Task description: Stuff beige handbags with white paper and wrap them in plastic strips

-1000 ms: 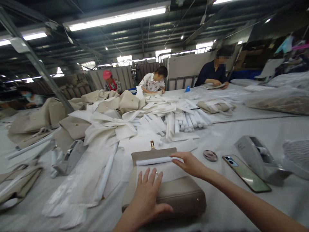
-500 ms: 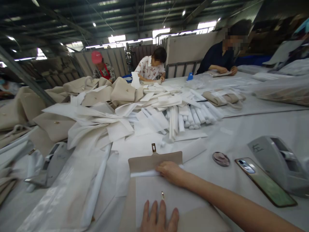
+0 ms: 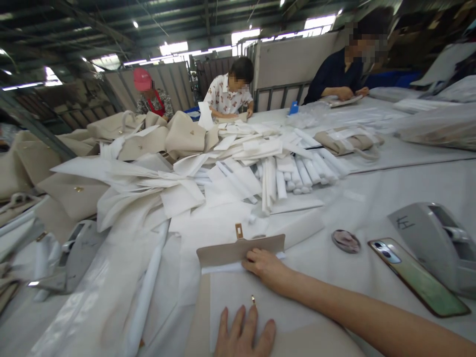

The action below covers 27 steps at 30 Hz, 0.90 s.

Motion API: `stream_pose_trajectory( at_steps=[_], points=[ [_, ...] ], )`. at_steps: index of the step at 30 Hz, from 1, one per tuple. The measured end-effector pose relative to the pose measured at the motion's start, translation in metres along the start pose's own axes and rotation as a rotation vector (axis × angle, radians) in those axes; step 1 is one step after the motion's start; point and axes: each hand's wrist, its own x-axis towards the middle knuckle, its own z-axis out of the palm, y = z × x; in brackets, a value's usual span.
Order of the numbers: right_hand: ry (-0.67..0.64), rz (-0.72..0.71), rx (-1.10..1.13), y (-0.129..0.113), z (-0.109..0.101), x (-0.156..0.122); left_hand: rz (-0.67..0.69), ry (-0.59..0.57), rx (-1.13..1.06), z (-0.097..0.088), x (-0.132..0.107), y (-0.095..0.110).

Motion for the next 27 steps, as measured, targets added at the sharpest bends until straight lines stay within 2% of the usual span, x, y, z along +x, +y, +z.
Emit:
stream_pose_trajectory(
  at_steps=[1,3,5,7,9,13,15,17,19,23,25,27],
  points=[
    [0.010,-0.001,0.023,0.000,0.002,-0.001,0.041,-0.056,-0.072,-0.020,0.002,-0.002],
    [0.030,-0.002,0.055,0.001,0.004,-0.003,-0.015,0.087,-0.127,-0.052,0.011,-0.009],
    [0.054,0.001,0.079,0.000,0.003,-0.007,-0.099,0.127,-0.078,-0.066,0.024,-0.017],
    [0.089,0.018,0.113,0.001,-0.003,-0.009,-0.150,0.050,-0.042,-0.062,0.036,-0.026],
    [0.159,0.068,0.146,0.004,-0.016,-0.007,-0.162,-0.015,-0.042,-0.048,0.044,-0.033],
    [0.380,0.281,0.241,0.016,-0.046,0.018,-0.169,-0.001,-0.030,-0.028,0.045,-0.039],
    [0.382,0.314,0.308,0.019,-0.055,0.035,-0.171,-0.004,-0.021,-0.027,0.045,-0.039],
    [0.311,0.262,0.373,0.017,-0.058,0.043,-0.168,-0.014,-0.029,-0.032,0.046,-0.039],
    [0.250,0.185,0.425,0.009,-0.057,0.040,-0.167,-0.018,-0.045,-0.040,0.044,-0.037],
    [0.194,0.028,0.492,-0.011,-0.052,0.008,-0.206,0.068,-0.024,-0.054,0.018,-0.019],
    [0.143,-0.089,0.485,-0.018,-0.049,-0.009,-0.162,0.110,-0.007,-0.049,-0.003,-0.005],
    [0.089,-0.201,0.416,-0.023,-0.046,-0.021,-0.068,0.086,0.009,-0.032,-0.021,0.008]
  ],
)
